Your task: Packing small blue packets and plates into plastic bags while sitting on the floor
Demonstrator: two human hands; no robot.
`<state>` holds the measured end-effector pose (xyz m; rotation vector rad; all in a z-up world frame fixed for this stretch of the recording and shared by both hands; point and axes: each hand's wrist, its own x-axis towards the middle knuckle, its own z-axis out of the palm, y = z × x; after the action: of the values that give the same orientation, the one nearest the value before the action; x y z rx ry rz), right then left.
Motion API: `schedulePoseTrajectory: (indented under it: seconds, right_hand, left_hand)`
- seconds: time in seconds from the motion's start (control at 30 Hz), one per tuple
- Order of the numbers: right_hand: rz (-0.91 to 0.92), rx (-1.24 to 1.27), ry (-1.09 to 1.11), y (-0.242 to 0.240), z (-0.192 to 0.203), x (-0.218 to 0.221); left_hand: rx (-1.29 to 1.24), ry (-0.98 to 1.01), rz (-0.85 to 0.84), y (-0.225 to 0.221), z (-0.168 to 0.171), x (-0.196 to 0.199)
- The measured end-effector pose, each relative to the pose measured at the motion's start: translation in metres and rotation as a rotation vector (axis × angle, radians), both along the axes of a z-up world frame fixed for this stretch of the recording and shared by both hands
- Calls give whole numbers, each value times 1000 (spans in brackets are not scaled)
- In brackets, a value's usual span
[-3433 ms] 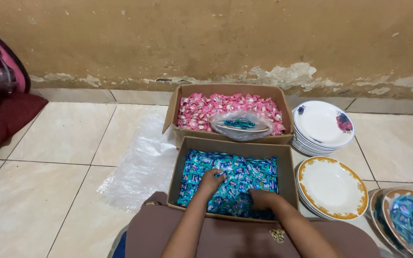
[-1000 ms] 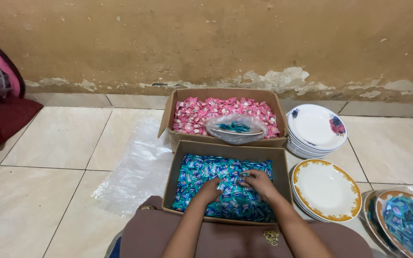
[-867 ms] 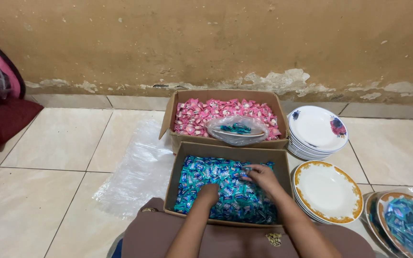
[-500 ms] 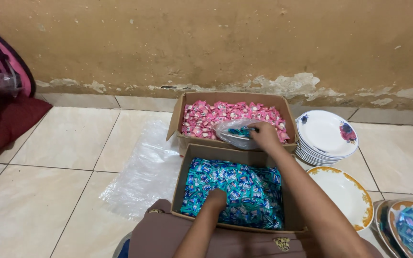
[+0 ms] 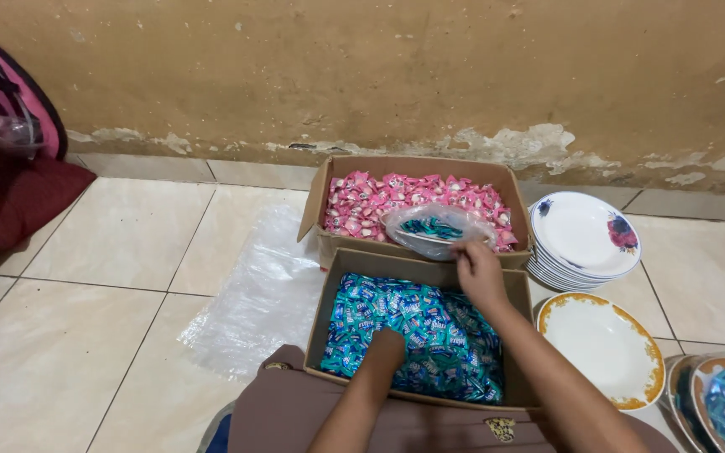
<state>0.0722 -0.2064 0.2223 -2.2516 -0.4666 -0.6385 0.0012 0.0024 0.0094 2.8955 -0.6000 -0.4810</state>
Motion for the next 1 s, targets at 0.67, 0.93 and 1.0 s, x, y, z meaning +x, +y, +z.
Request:
schedulePoseTrajectory:
  seconds: [0.67, 0.93, 1.0]
  right_hand:
    - [203, 461, 985, -32, -83, -80]
    - [121, 717, 981, -51, -100, -72]
    - [138, 689, 915, -52, -111, -66]
  left_hand:
    - [-503, -137, 343, 21, 86, -16]
    - [-581, -154, 377, 14, 121, -27]
    - [-597, -147, 319, 10, 129, -28]
